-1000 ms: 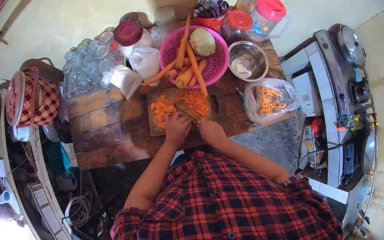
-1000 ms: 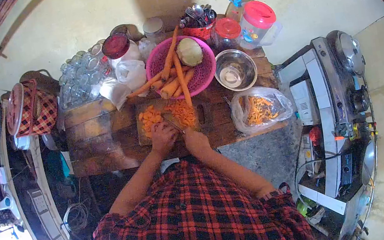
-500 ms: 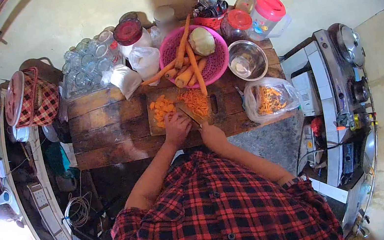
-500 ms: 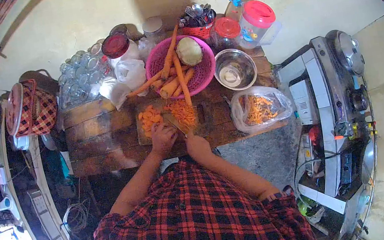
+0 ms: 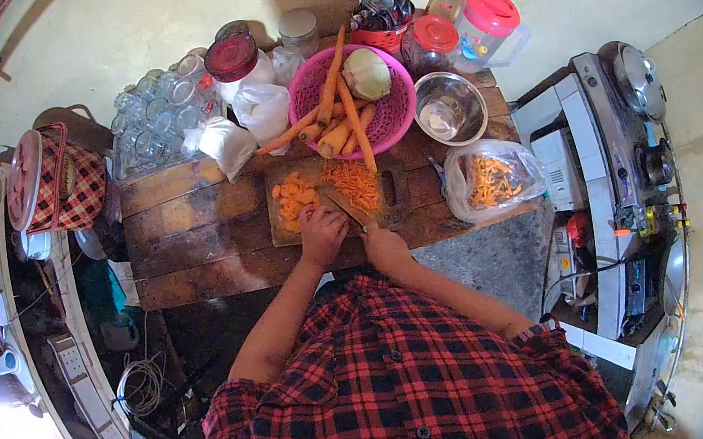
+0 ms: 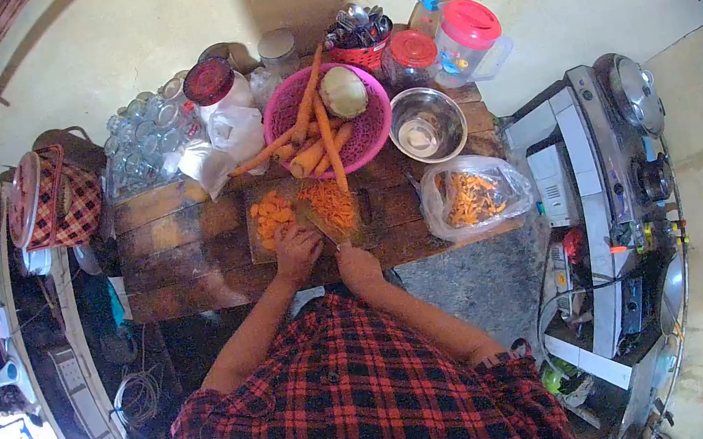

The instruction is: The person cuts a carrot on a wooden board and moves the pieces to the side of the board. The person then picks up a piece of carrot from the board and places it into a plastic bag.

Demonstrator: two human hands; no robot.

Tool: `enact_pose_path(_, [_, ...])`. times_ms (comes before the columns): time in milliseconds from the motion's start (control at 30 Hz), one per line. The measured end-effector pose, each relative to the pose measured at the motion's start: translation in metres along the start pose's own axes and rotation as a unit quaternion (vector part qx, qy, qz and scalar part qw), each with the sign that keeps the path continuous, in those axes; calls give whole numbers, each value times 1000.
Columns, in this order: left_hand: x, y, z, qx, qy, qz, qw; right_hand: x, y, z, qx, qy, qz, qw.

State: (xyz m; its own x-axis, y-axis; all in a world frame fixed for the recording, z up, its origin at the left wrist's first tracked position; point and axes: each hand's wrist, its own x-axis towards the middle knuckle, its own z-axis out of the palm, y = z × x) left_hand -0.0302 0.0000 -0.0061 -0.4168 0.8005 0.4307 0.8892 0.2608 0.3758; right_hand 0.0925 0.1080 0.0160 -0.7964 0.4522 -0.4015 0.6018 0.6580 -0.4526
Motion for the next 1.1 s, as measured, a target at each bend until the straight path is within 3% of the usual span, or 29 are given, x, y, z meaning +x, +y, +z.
enact_pose_path(233, [0, 2, 4, -17, -13, -41, 999, 6, -1, -1, -17, 7, -3, 1000])
enact_pose_path(300, [1, 4, 6, -23, -10, -124, 992, 9, -2, -5, -21, 0, -1, 1000])
enact_pose_path(633, [0, 2, 7, -62, 0, -131, 989, 4, -8, -9, -26, -14, 0, 1000])
enact_pose_path(733, [1, 7, 3, -77, -39, -168, 982, 3, -3, 1, -44, -3, -6, 999])
enact_pose_path(933, [2, 11, 2, -39, 19, -139, 989, 5, -2, 7, -43, 17, -11, 999])
enact_pose_path(1033, [2, 13, 7, -82, -25, -181, 980, 11, 2, -4, -50, 19, -27, 998])
enact_pose_path(1100, [5, 14, 11, -24, -23, -162, 986, 11, 0, -13, -57, 15, -42, 997])
